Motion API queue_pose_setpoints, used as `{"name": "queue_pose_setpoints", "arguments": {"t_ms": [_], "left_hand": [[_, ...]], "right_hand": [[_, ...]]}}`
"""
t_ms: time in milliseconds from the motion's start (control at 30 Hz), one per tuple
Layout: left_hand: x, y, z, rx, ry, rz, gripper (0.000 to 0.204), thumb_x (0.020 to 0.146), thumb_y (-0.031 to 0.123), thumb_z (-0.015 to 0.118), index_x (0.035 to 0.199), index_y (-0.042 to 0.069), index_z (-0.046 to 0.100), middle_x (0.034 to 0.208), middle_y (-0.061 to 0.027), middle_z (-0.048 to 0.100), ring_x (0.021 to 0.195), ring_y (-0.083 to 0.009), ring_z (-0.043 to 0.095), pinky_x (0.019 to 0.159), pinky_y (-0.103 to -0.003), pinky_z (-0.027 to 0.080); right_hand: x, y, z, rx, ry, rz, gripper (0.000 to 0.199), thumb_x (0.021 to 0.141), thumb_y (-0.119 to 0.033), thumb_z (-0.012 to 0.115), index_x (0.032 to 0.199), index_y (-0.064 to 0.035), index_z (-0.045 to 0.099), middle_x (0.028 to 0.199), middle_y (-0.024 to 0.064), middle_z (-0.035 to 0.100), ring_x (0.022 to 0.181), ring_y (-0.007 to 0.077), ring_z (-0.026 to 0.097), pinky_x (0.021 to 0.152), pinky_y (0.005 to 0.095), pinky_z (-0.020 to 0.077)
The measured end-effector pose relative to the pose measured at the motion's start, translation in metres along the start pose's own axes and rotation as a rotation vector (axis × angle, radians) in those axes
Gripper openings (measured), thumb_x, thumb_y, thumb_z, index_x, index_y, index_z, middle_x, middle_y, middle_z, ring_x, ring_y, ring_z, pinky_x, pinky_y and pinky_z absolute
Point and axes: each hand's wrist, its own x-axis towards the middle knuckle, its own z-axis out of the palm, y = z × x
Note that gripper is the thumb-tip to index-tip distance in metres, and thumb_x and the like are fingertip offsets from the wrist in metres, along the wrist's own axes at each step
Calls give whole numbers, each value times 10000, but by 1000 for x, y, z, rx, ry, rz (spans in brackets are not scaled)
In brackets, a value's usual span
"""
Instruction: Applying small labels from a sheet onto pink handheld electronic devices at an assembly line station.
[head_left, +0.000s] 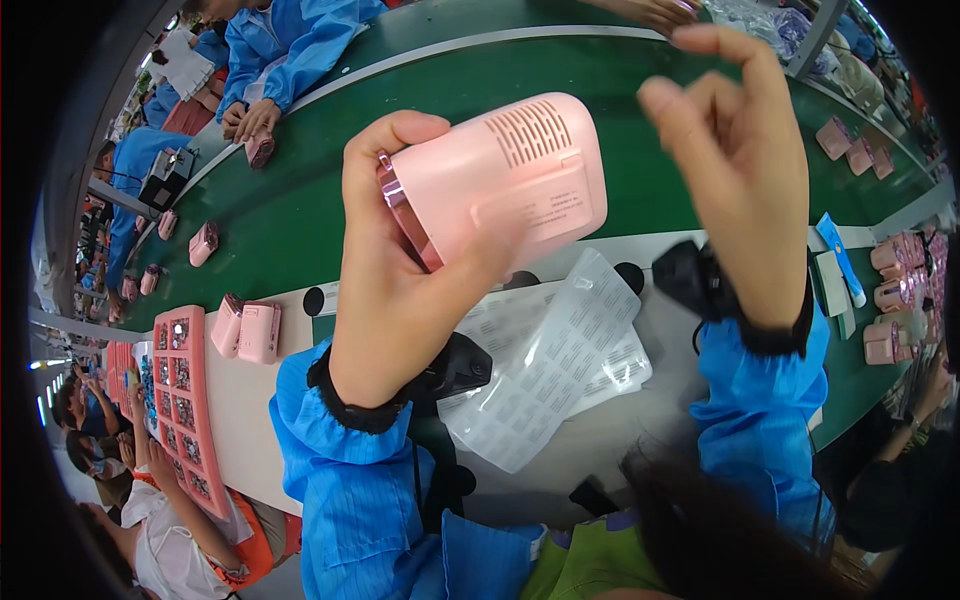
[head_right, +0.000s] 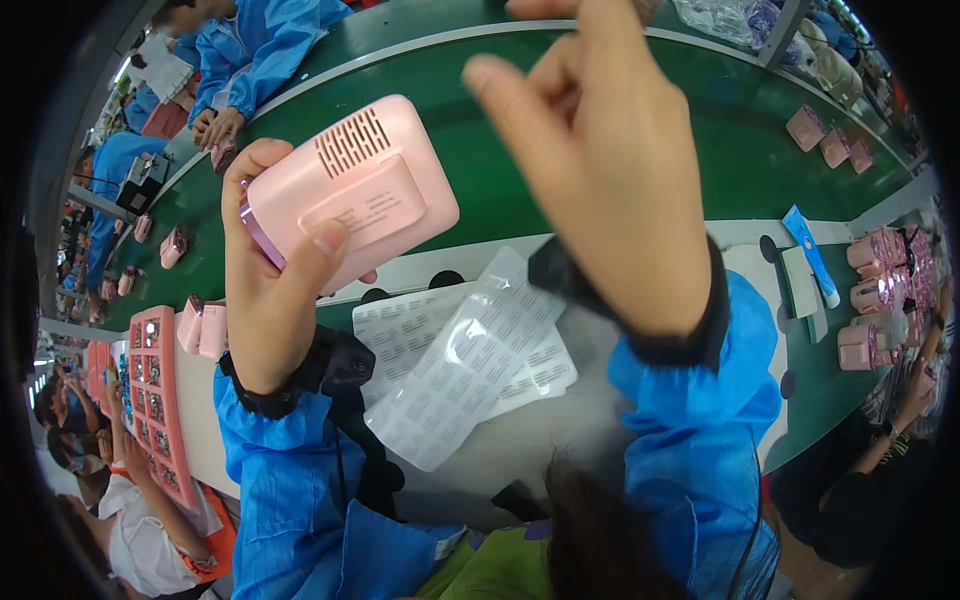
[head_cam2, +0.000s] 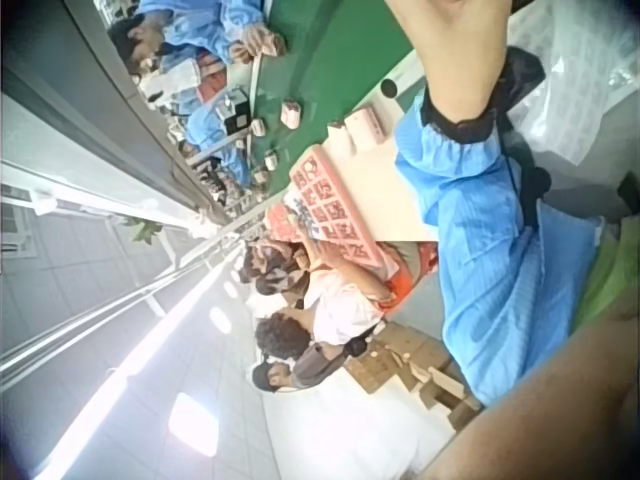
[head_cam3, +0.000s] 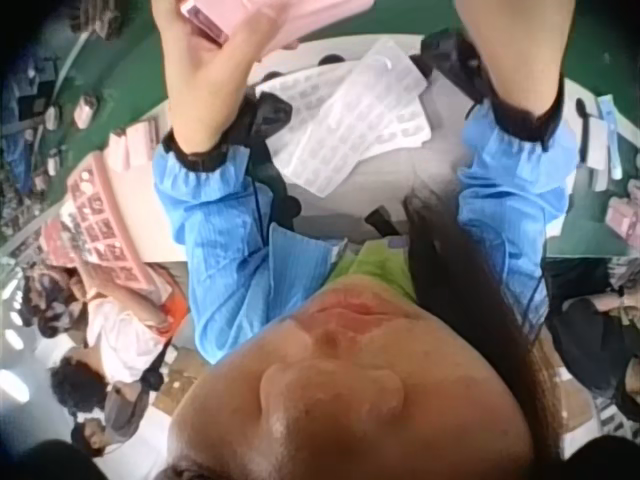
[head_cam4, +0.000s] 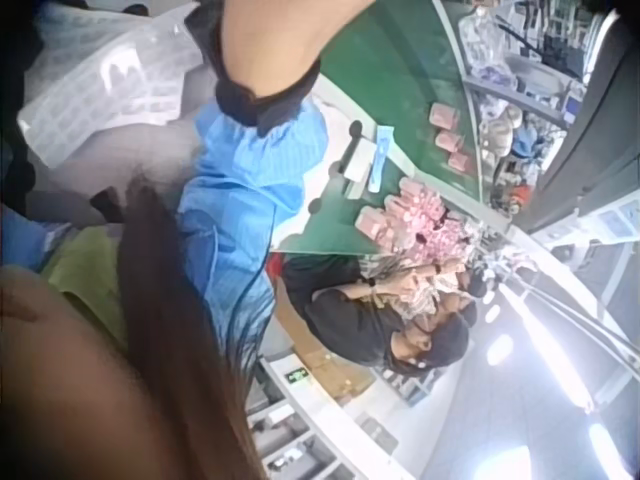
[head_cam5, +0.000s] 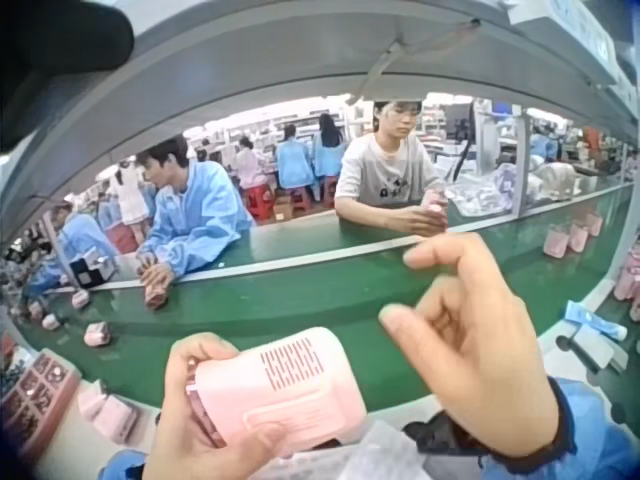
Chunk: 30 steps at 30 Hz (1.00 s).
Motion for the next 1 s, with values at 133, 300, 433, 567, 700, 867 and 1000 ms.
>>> {"name": "queue_pose_setpoints", "arguments": {"t_ms": [133, 300, 433, 567, 700, 867, 1000], "left_hand": [[-2, -9, -5, 91, -51, 32, 549, 713, 40, 627, 1142, 50, 285, 1040, -96, 416, 946, -149, 474, 737, -259, 447], [15, -34, -13, 239, 101, 57, 582, 737, 240, 638, 1178, 40, 315, 1038, -142, 458, 980, -212, 485, 756, -321, 455], [-26, -16, -10, 914, -423, 172, 622, 706, 338, 660, 1162, 26, 375, 1034, -164, 457, 1004, -250, 450, 800, -358, 399], [-53, -46, -8, 1020, -674, -40, 547, 676, 362, 656, 1013, -16, 450, 983, -208, 469, 937, -355, 447, 790, -426, 382], [-43, -38, -9, 990, -709, -204, 382, 703, 256, 613, 939, -2, 460, 830, -216, 539, 792, -370, 520, 681, -427, 421], [-22, -30, -43, 939, -576, -73, 284, 726, 133, 565, 954, -3, 465, 723, -225, 558, 659, -380, 549, 597, -430, 436], [-2, -24, -47, 1041, -457, 150, 312, 708, 98, 579, 983, 0, 470, 775, -214, 572, 713, -379, 551, 617, -411, 442]], "right_hand": [[-5, 14, 28, 530, -428, 11, 368, 767, -83, 602, 1091, -17, 443, 820, 9, 534, 747, 49, 490, 645, 178, 399], [25, 58, 34, 340, -598, 65, 394, 807, -256, 564, 1103, -20, 456, 885, 26, 528, 820, 83, 502, 698, 195, 415], [78, 171, 24, -48, -446, 328, 492, 792, -383, 556, 1076, 7, 459, 884, 57, 535, 777, 116, 525, 639, 207, 438], [87, 237, 40, 17, -186, 620, 624, 750, -458, 578, 1135, 12, 437, 927, 115, 545, 847, 160, 540, 704, 204, 441], [90, 258, 12, -732, 180, -48, 630, 774, -436, 556, 1205, -4, 399, 1045, 146, 530, 967, 201, 522, 814, 236, 416], [45, 41, 8, 10, -881, -360, 534, 757, -254, 610, 1218, -62, 419, 1221, 134, 446, 1124, 254, 437, 960, 307, 312], [-5, 9, 24, -380, -712, -596, 390, 730, -139, 613, 1098, -72, 502, 1047, 110, 540, 966, 245, 525, 907, 302, 351]]}}
